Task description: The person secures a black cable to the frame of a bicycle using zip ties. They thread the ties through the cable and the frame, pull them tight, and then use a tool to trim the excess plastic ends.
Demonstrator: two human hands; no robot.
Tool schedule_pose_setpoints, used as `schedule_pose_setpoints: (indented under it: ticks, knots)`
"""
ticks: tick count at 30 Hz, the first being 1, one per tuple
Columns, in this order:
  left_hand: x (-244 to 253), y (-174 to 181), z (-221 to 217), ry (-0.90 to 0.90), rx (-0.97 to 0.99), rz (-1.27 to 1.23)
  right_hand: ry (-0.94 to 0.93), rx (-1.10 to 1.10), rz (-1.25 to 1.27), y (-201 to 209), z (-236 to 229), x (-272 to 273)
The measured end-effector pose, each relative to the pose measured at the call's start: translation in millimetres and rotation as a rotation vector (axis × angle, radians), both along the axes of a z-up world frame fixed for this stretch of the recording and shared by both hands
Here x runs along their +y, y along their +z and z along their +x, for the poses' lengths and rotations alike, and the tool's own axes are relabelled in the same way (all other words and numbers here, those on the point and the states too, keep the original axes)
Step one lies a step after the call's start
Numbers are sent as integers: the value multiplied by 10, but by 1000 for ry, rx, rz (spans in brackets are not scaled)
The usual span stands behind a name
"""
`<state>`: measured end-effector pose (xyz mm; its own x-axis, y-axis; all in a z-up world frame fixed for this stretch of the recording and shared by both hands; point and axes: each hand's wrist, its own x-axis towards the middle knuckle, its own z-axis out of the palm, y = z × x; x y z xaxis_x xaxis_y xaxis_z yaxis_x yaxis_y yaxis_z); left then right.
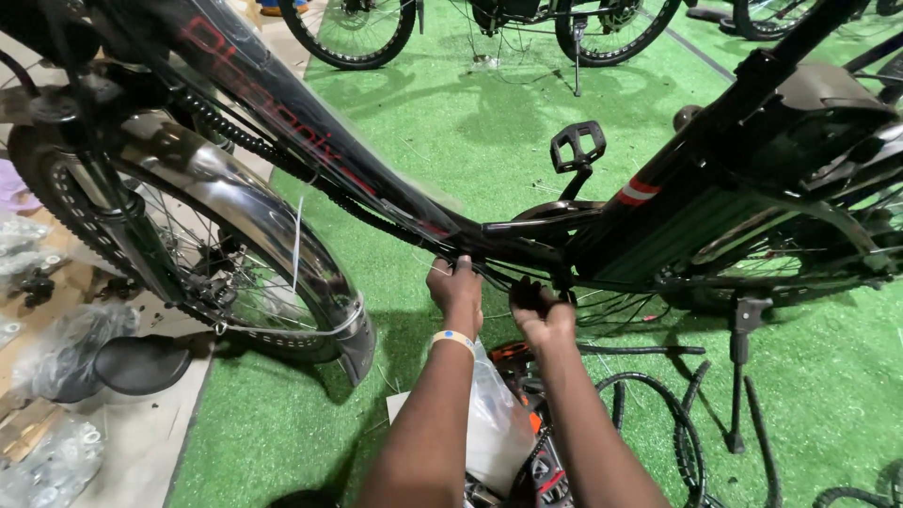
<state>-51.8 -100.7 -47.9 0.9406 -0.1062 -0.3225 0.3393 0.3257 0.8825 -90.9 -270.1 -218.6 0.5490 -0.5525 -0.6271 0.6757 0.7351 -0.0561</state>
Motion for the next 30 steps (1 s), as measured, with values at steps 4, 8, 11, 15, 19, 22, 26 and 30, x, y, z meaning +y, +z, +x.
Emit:
schedule_pose_setpoints:
  ticks: [4, 8, 11, 15, 19, 22, 26, 30]
  knots:
    - [-39, -128, 16, -21, -25, 109, 265, 193, -175, 602, -382, 561]
    - [-5, -435, 178, -270, -78, 404, 489, 401, -536, 857, -610, 1027]
    - [169, -687, 309, -427, -92, 429, 544, 489, -702, 1005, -804, 1228]
    - [598, -714, 542, -449, -209, 634, 524, 557, -886, 1076, -1029, 1319]
    - [1027, 38, 261, -316, -297, 732, 454, 592, -937, 1185, -1121, 1371]
    - [1066, 205, 270, -227, -431, 521, 454, 618, -999, 1335, -1125, 1490]
    - [927, 4, 509, -210, -471, 614, 570, 607, -1111, 1386, -1128, 1649]
    - [891, -4, 516, -247, -419, 605, 759, 716, -1284, 1377, -1261, 1788]
